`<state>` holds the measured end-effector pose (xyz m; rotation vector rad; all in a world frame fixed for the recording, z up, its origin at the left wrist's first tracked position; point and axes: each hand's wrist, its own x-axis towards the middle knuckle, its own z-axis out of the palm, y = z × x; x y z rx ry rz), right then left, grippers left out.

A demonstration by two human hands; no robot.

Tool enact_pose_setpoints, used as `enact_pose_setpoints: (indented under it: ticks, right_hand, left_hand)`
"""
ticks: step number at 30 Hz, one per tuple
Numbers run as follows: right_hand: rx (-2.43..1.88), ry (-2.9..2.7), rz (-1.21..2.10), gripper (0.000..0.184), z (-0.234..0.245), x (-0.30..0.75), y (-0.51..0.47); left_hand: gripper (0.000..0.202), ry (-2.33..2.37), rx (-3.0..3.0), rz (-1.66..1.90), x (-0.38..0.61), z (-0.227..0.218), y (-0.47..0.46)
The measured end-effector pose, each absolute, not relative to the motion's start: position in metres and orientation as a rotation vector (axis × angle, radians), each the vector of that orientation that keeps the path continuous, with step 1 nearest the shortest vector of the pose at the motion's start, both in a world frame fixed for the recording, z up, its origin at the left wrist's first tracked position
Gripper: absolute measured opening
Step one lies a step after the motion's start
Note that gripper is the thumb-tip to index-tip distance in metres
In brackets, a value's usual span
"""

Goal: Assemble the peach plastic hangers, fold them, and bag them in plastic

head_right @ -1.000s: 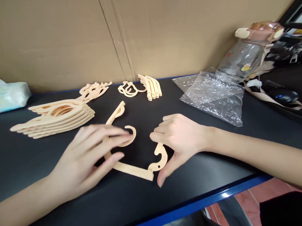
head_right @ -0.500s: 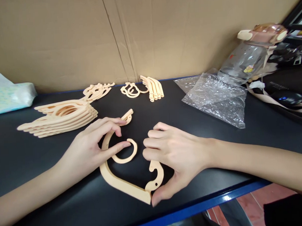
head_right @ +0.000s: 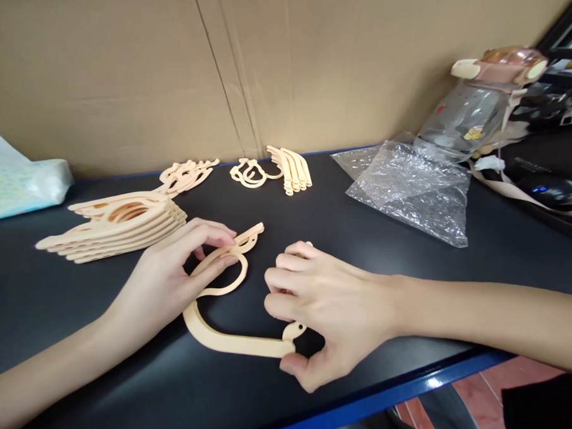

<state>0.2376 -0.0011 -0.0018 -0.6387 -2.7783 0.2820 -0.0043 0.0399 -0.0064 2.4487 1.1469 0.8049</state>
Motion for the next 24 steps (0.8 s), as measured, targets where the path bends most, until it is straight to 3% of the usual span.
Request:
enact_pose_setpoints:
  ticks: [3,6,11,14,24]
  right_hand:
    - [-0.605,-2.769,0.186,0.008,-0.002,0.241,0.001]
    - [-0.589,-2.75,0.04,0.006,-0.003,0.246,0.005]
    - [-0.707,-2.727,-0.26,0.043,-0.003,0.253,0.013]
    - [-0.756,-2.76,-0.348,0.053,-0.001,0.255,0.014]
    - [-1.054,-2.761,0.114,0.031,0.012,0.261,0.007]
  left_hand:
    - [0.009,1.164,2.353,0.811,-0.005,-0.007,0.042]
    - [0.016,1.191,2.298,0.803,-0.007,-0.008,0.043]
    - [0.017,1.239,2.395,0.733,-0.009,-0.008,0.04]
    - [0.018,1.302,2.46,0.682,-0.008,-0.006,0.038]
    - [0.017,1.35,2.575,0.65,-0.009,-0.007,0.036]
